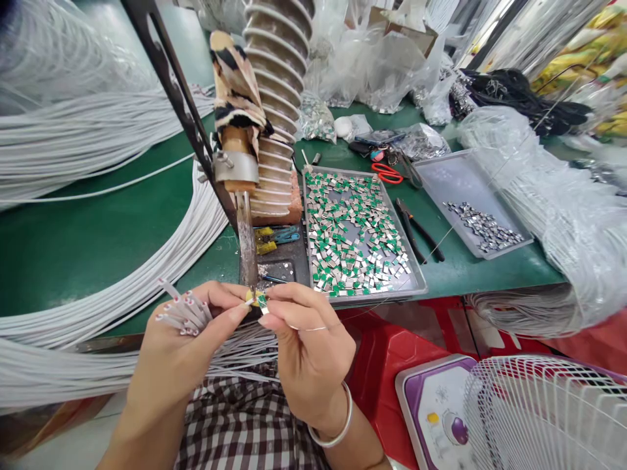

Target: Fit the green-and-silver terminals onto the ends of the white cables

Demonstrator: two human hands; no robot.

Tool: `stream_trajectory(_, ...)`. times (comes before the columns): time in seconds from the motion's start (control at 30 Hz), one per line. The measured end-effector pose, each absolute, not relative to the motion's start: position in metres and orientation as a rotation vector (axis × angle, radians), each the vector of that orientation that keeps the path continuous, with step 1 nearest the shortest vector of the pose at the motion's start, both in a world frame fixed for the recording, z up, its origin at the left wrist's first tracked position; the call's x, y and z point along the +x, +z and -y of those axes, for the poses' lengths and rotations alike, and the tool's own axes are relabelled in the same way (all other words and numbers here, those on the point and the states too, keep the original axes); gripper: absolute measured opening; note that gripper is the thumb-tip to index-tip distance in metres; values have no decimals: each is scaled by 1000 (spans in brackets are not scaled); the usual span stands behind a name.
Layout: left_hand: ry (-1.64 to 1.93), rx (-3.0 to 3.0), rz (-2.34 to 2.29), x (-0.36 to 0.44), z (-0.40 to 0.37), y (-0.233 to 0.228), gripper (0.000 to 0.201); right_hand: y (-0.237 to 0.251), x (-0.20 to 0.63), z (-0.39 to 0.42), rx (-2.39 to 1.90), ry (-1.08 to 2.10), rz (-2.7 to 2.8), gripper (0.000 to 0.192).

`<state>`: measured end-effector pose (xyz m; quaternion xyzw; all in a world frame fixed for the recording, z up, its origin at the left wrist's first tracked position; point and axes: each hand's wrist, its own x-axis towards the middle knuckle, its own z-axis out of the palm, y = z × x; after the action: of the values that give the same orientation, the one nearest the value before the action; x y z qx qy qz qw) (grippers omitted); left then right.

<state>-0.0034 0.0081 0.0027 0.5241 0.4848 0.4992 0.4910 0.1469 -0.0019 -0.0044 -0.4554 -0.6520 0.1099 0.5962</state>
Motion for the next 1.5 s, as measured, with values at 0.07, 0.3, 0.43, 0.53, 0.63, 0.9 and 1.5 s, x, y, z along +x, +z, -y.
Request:
stream_trajectory(0.07, 1227, 1274, -1163, -4, -9, 3, 21, -2, 146, 1, -1059, 148, 1560, 21)
stream_trajectory(0.3, 1246, 1224, -1175, -3, -10, 5, 20, 4, 144, -1, -1067, 44, 1600, 20)
stream_trajectory(0.43, 1240, 1177, -1145, -4, -10, 4, 20, 6, 144, -1, -1047, 104, 1590, 20)
stream_trajectory(0.53, 1234, 1154, -1132, -5, -8, 1, 20, 3, 146, 0, -1010, 243, 1556, 18)
stream_trajectory(0.63, 1239, 1160, -1151, -5, -6, -1, 19, -1, 149, 3, -982, 401, 1524, 17)
stream_trajectory(0.9, 1130, 1447, -1144, -3, -11, -2, 15, -1, 151, -1, -1277, 477, 1569, 18)
stream_trajectory(1.5, 1198, 1108, -949, -6, -20, 3, 20, -7, 144, -2, -1052, 91, 1555, 28)
